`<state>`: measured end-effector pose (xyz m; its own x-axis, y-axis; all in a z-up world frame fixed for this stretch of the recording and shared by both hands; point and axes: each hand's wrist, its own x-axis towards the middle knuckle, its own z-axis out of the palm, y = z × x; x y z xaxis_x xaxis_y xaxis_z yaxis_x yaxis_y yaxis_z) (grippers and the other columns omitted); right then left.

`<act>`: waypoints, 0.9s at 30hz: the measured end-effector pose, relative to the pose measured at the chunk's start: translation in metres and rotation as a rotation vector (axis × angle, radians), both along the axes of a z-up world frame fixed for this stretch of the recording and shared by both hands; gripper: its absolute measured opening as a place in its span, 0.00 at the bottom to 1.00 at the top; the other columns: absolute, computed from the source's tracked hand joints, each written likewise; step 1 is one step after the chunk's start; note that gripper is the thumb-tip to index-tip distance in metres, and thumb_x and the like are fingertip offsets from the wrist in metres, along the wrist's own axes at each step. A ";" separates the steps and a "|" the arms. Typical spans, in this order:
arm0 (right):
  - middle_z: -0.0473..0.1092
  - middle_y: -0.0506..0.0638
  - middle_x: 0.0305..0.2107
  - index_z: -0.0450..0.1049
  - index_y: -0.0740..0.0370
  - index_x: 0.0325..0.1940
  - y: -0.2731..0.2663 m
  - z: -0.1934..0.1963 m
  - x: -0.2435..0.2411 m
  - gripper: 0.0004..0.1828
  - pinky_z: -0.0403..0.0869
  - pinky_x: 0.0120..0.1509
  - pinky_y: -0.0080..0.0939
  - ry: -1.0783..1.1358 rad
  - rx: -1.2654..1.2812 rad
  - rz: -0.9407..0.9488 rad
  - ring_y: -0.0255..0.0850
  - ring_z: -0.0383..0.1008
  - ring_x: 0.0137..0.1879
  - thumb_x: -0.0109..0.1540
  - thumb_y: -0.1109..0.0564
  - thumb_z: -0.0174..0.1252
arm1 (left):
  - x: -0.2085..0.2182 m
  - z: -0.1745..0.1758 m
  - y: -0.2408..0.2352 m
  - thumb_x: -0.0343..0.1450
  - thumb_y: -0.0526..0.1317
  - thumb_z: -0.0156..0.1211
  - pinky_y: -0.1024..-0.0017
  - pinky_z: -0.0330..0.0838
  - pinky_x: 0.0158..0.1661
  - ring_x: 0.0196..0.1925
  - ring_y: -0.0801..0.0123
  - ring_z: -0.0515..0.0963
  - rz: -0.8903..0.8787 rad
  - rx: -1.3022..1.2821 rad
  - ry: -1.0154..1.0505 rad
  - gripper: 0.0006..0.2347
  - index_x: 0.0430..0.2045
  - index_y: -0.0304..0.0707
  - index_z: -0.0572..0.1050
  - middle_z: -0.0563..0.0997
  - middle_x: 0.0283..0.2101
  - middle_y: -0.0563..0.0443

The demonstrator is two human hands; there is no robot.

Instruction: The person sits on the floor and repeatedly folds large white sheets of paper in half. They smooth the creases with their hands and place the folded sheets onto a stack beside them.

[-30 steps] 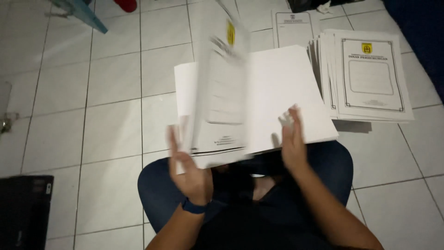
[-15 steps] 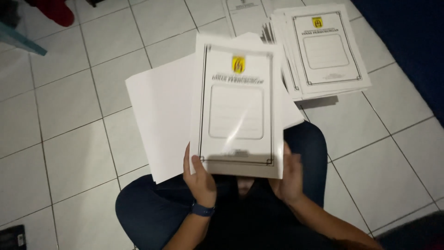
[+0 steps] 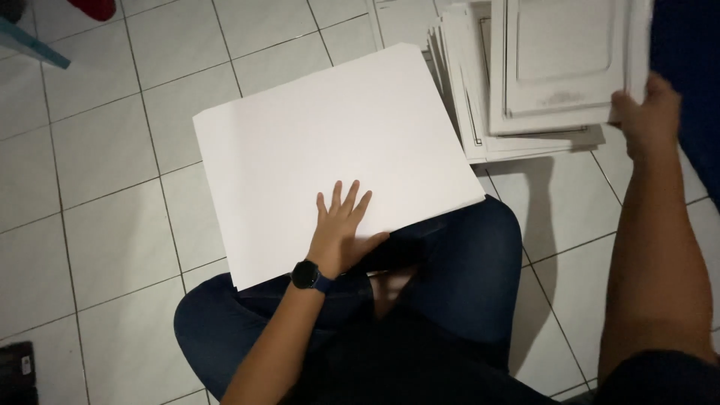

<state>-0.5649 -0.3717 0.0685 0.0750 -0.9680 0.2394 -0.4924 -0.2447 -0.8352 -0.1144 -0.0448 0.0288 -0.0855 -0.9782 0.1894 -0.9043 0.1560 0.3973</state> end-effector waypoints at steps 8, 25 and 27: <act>0.62 0.90 0.56 0.71 0.86 0.64 0.008 -0.097 -0.035 0.24 0.53 0.67 0.71 0.667 -0.466 -0.374 0.83 0.58 0.61 0.73 0.61 0.67 | -0.005 -0.007 0.004 0.70 0.63 0.54 0.32 0.40 0.67 0.76 0.38 0.49 0.028 0.099 -0.082 0.36 0.69 0.39 0.61 0.56 0.74 0.36; 0.67 0.75 0.55 0.73 0.78 0.58 0.223 0.023 0.178 0.24 0.72 0.58 0.72 0.742 0.046 0.173 0.74 0.69 0.61 0.69 0.52 0.64 | 0.026 -0.042 0.036 0.71 0.44 0.64 0.46 0.64 0.62 0.60 0.50 0.74 0.090 -0.270 0.239 0.09 0.44 0.50 0.79 0.76 0.55 0.50; 0.64 0.78 0.56 0.71 0.82 0.62 0.225 0.038 0.183 0.27 0.71 0.58 0.72 0.647 -0.052 0.187 0.76 0.66 0.63 0.66 0.60 0.69 | 0.024 -0.043 0.031 0.71 0.44 0.64 0.46 0.64 0.63 0.60 0.50 0.73 0.085 -0.295 0.283 0.08 0.42 0.53 0.81 0.76 0.56 0.51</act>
